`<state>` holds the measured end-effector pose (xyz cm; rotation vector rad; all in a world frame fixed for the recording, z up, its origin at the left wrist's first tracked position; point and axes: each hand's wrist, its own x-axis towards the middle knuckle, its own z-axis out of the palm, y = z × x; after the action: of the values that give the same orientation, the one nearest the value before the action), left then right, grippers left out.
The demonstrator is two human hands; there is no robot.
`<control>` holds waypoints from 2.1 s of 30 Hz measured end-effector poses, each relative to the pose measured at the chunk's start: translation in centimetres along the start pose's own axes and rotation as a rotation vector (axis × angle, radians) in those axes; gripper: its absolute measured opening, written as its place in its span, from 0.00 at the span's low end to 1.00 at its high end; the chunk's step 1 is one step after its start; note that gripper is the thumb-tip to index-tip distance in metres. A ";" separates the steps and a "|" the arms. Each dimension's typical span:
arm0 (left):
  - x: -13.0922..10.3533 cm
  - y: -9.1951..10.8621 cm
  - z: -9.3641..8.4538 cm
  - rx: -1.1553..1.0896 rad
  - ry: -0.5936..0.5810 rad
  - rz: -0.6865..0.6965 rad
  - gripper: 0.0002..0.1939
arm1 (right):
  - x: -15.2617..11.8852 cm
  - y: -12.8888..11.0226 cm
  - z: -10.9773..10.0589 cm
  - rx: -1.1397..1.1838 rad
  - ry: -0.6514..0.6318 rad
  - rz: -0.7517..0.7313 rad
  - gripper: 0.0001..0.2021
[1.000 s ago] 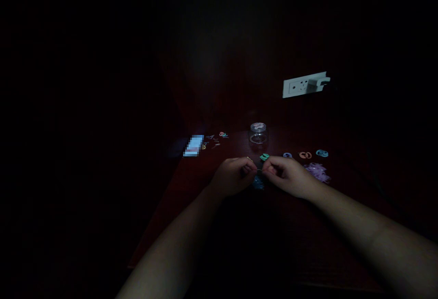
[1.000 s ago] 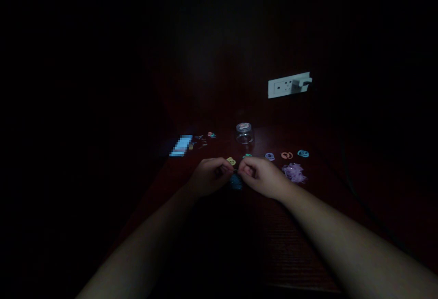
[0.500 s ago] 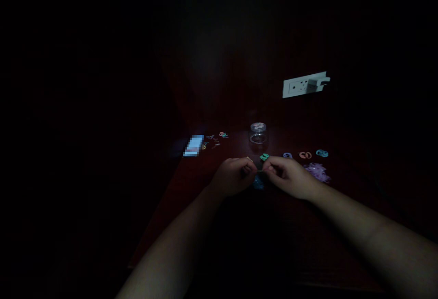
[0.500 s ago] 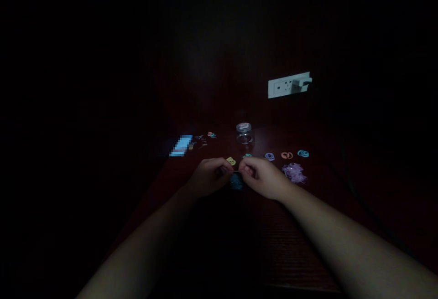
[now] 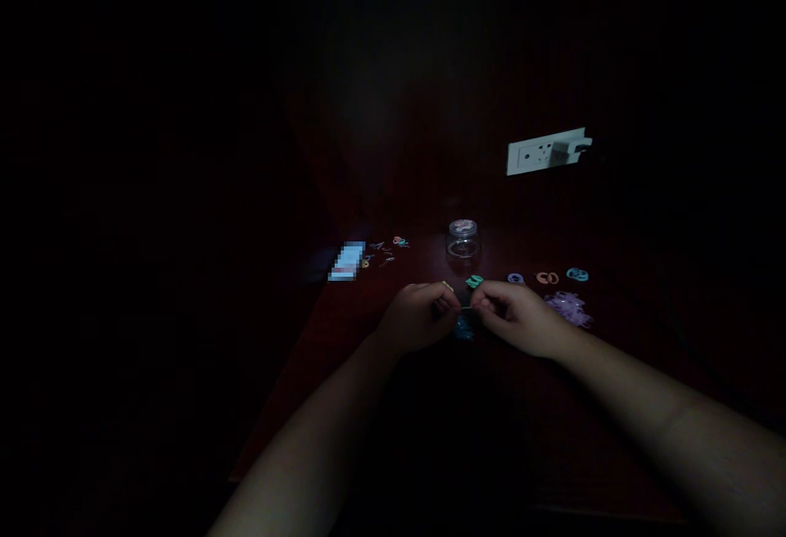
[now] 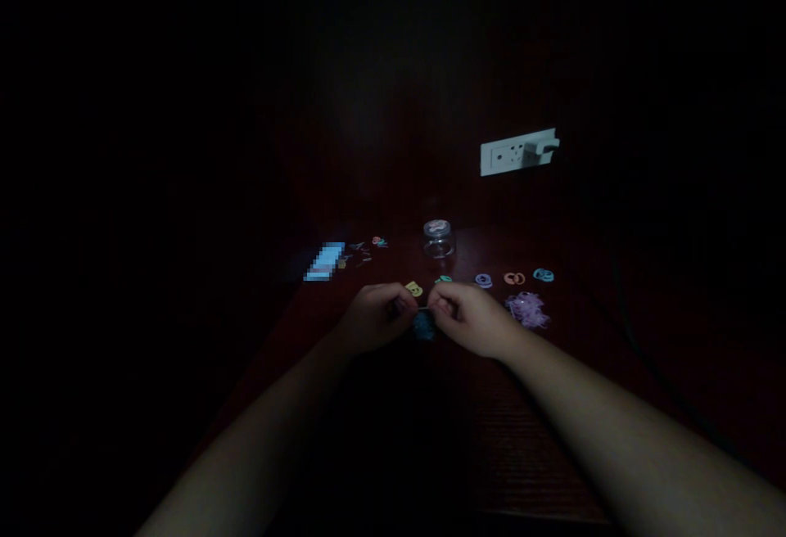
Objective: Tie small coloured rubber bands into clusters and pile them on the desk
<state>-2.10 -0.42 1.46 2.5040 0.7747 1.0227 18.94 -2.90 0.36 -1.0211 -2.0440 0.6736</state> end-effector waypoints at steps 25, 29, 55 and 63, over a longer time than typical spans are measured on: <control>-0.1 -0.4 0.1 -0.020 -0.019 -0.006 0.02 | 0.0 0.1 0.1 -0.005 0.000 0.015 0.06; 0.0 -0.3 0.0 -0.015 -0.024 -0.008 0.01 | 0.0 0.2 0.1 -0.002 -0.010 0.021 0.05; -0.4 -0.2 -1.0 -0.022 -0.065 -0.015 0.01 | 0.0 0.4 0.3 0.016 -0.033 -0.016 0.03; -0.5 -0.1 -0.8 0.003 -0.078 -0.020 0.01 | 0.1 0.6 0.4 0.011 -0.011 -0.008 0.04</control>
<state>-2.95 -0.57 1.71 2.5177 0.7768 0.9121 18.82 -2.51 -0.28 -1.0050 -2.0508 0.6867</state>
